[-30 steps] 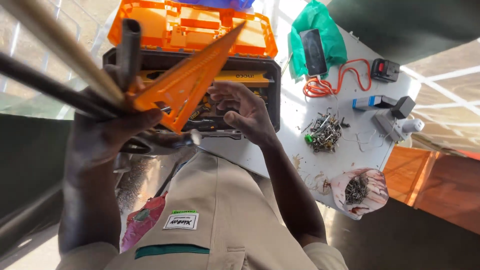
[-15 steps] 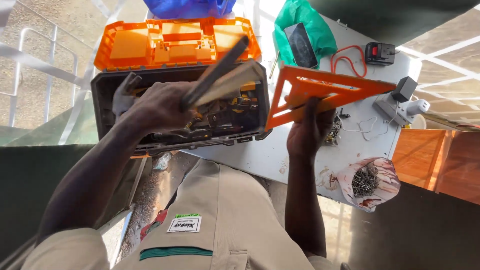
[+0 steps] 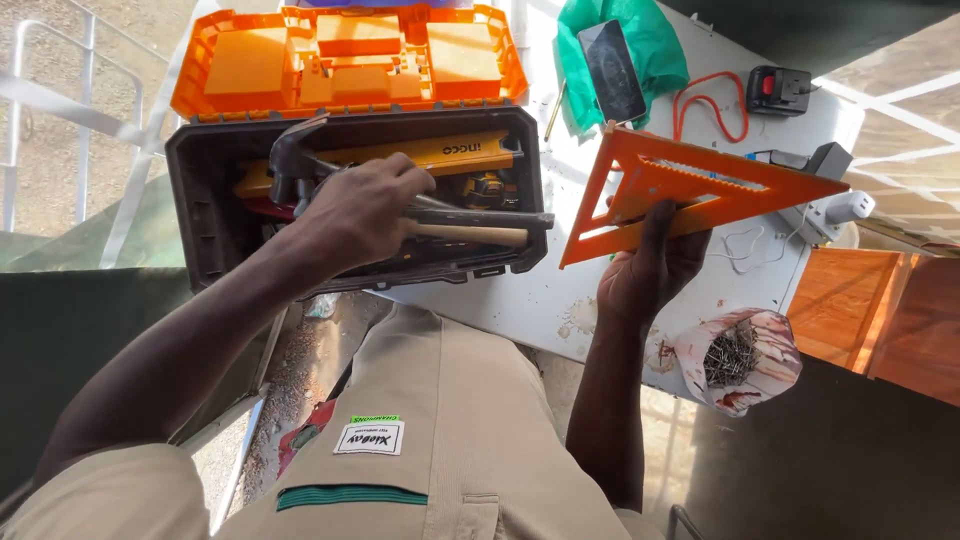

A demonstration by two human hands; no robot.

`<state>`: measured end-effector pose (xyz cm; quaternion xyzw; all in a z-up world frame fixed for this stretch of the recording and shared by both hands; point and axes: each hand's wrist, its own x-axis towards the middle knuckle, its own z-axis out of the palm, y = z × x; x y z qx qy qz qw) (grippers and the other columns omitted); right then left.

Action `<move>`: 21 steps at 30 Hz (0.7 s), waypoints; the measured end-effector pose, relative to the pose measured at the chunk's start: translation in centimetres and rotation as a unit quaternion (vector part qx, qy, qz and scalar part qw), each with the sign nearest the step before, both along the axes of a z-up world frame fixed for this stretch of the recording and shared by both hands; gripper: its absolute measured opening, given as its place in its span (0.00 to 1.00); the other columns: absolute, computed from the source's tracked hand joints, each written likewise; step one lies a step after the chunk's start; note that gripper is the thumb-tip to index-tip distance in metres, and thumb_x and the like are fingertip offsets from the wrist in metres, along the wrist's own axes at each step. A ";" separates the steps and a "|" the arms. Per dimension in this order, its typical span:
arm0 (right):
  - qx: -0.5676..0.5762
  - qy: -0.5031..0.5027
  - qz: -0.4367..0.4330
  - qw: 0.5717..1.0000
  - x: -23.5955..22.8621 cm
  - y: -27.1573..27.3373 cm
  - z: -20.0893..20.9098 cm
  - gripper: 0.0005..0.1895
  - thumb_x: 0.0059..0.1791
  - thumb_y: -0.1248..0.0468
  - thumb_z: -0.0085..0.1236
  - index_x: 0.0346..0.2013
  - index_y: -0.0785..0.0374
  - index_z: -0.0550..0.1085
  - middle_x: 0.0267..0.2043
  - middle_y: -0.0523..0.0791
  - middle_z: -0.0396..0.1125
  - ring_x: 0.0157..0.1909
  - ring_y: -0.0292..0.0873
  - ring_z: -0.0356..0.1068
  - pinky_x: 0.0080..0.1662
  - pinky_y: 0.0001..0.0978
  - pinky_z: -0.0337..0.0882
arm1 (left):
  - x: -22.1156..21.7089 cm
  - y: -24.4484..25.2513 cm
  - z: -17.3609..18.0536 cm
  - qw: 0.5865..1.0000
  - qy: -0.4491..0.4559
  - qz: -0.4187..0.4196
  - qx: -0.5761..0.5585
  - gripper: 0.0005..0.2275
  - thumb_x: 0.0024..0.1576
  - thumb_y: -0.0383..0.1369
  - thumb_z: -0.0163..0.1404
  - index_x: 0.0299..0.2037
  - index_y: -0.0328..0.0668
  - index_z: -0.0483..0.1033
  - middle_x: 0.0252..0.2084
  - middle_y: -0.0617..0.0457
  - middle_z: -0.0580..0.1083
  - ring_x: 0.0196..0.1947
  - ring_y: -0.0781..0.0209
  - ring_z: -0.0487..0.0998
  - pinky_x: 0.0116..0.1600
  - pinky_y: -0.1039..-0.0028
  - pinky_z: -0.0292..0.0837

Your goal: Organizing various hand tools and small hardware items into a portable toolbox.

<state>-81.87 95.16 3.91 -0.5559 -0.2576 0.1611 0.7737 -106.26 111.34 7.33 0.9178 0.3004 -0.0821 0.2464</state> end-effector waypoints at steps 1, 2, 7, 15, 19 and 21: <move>0.002 -0.001 0.004 1.000 0.1 0.3 0.1 0.14 0.57 0.54 0.58 0.52 0.53 0.66 0.46 0.45 0.71 0.47 0.43 0.77 0.57 0.45 0.80 | -0.9 0.9 -0.5 1.000 -0.001 0.004 0.002 0.18 0.55 0.33 0.60 0.55 0.41 0.75 0.47 0.43 0.75 0.46 0.45 0.81 0.52 0.58 0.78; -0.013 -0.044 0.003 0.999 0.1 0.5 0.2 0.12 0.57 0.56 0.57 0.52 0.54 0.67 0.44 0.45 0.70 0.46 0.42 0.76 0.56 0.43 0.80 | -1.9 1.7 -1.0 0.997 -0.035 0.007 0.068 0.16 0.58 0.38 0.59 0.53 0.41 0.77 0.44 0.43 0.76 0.48 0.43 0.80 0.56 0.54 0.74; -0.024 -0.147 0.018 0.989 0.1 1.6 -2.0 0.09 0.57 0.61 0.56 0.48 0.59 0.67 0.40 0.44 0.68 0.44 0.37 0.72 0.51 0.39 0.78 | -5.1 3.0 -7.6 0.954 -0.092 -0.046 0.282 0.18 0.60 0.53 0.56 0.43 0.47 0.82 0.38 0.51 0.78 0.53 0.53 0.78 0.64 0.62 0.64; -0.095 -0.295 0.123 0.943 -1.7 3.4 0.2 0.05 0.53 0.70 0.63 0.37 0.69 0.74 0.32 0.53 0.69 0.41 0.50 0.76 0.45 0.49 0.75 | -4.3 1.2 -8.8 0.959 -0.016 0.014 0.283 0.22 0.70 0.51 0.36 0.35 0.44 0.76 0.33 0.49 0.68 0.34 0.50 0.73 0.48 0.59 0.64; -0.112 -0.302 0.112 0.940 -0.5 2.2 0.6 0.06 0.53 0.68 0.64 0.39 0.69 0.75 0.33 0.52 0.70 0.42 0.48 0.75 0.45 0.49 0.76 | -5.8 2.9 -9.4 0.968 0.001 0.041 0.246 0.20 0.65 0.52 0.47 0.37 0.42 0.77 0.33 0.48 0.69 0.35 0.49 0.75 0.45 0.58 0.66; -0.116 -0.319 0.082 0.937 0.3 1.6 0.9 0.09 0.56 0.64 0.62 0.42 0.69 0.75 0.35 0.53 0.70 0.42 0.50 0.75 0.46 0.47 0.77 | -7.0 4.0 -10.7 0.962 -0.022 0.078 0.263 0.21 0.64 0.54 0.51 0.37 0.42 0.75 0.35 0.47 0.69 0.36 0.47 0.75 0.45 0.58 0.68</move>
